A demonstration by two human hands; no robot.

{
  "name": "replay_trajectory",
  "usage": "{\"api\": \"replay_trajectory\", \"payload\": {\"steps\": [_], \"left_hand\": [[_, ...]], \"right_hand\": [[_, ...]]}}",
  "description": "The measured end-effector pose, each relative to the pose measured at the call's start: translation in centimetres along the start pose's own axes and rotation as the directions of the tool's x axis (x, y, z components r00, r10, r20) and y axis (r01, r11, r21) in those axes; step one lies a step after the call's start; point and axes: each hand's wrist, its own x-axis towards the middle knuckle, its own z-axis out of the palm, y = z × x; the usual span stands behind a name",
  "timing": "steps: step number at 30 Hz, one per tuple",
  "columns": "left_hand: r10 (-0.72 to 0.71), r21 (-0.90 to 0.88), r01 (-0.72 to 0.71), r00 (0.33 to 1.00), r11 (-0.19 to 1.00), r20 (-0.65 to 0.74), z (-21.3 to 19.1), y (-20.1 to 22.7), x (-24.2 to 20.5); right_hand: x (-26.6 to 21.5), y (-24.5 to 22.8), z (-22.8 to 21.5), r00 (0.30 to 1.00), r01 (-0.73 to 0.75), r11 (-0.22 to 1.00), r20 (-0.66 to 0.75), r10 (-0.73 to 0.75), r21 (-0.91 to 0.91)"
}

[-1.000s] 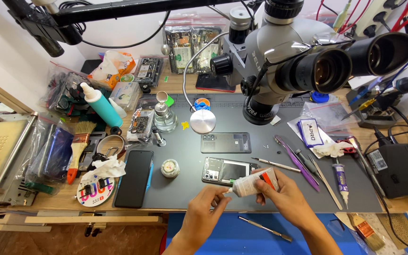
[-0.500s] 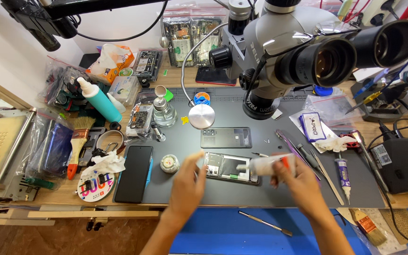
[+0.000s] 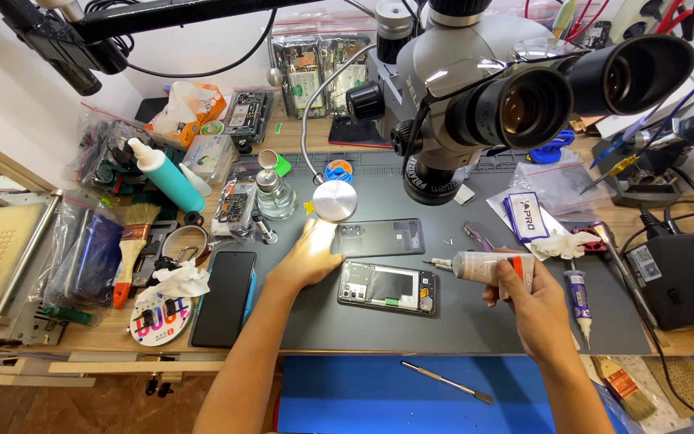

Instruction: The person applies adhesive from a tube onto the edges of a smartphone back cover. They then place the cover on the table and handle a plastic bag containing small electronic components.

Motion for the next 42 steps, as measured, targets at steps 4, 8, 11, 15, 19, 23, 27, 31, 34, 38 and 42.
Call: {"api": "replay_trajectory", "payload": {"steps": [4,8,11,15,19,23,27,31,34,38,42], "left_hand": [[0.074,-0.067,-0.077,0.996,0.995,-0.057,0.6,-1.1,0.9],[0.282,-0.03,-0.301,0.921,0.953,-0.269,1.4,-1.6,1.2],[0.34,0.007,-0.363,0.866,0.932,-0.367,1.8,-2.0,0.8],[0.212,-0.071,-0.266,0.879,0.961,-0.428,2.2,-2.0,-0.5],[0.008,-0.393,-0.125,0.958,0.911,-0.286,2.7,-2.1,-1.1],[-0.013,-0.868,-0.066,0.996,0.492,-0.083,2.6,-1.8,-2.2],[0.004,-0.935,0.073,0.997,0.346,0.08,1.9,-0.5,-4.5],[-0.088,-0.94,0.102,0.993,0.326,0.077,1.9,-1.3,-4.2],[-0.138,-0.916,0.083,0.99,0.393,0.03,1.9,-1.1,-3.9],[-0.141,-0.832,-0.003,0.985,0.554,-0.097,2.3,-1.2,-3.3],[-0.152,-0.926,0.033,0.988,0.375,-0.027,2.6,-1.4,-2.8]], "right_hand": [[0.0,-0.6,-0.4,0.998,0.034,0.999,0.044,-0.034,0.009],[0.0,-1.5,-1.0,0.999,0.019,0.988,0.029,-0.015,-0.153],[0.2,-1.7,-1.3,1.0,0.024,0.99,0.013,-0.023,-0.139],[0.5,-1.3,-1.6,0.998,0.067,0.991,0.021,-0.065,-0.116],[0.4,-1.6,-1.3,0.998,0.056,0.987,0.02,-0.053,-0.154],[0.3,-2.0,-0.8,0.998,0.033,0.977,-0.053,-0.045,-0.212],[0.6,-1.3,-1.2,0.998,0.057,0.989,-0.032,-0.062,-0.136],[-0.3,-2.5,-0.7,0.997,0.017,0.976,-0.065,-0.032,-0.218],[-0.1,-1.9,-1.0,0.997,0.072,0.979,-0.027,-0.079,-0.193],[-0.5,-2.4,-0.8,0.997,0.071,0.981,-0.018,-0.076,-0.182],[-0.6,-2.4,-1.0,0.997,0.052,0.97,-0.044,-0.065,-0.236]]}}
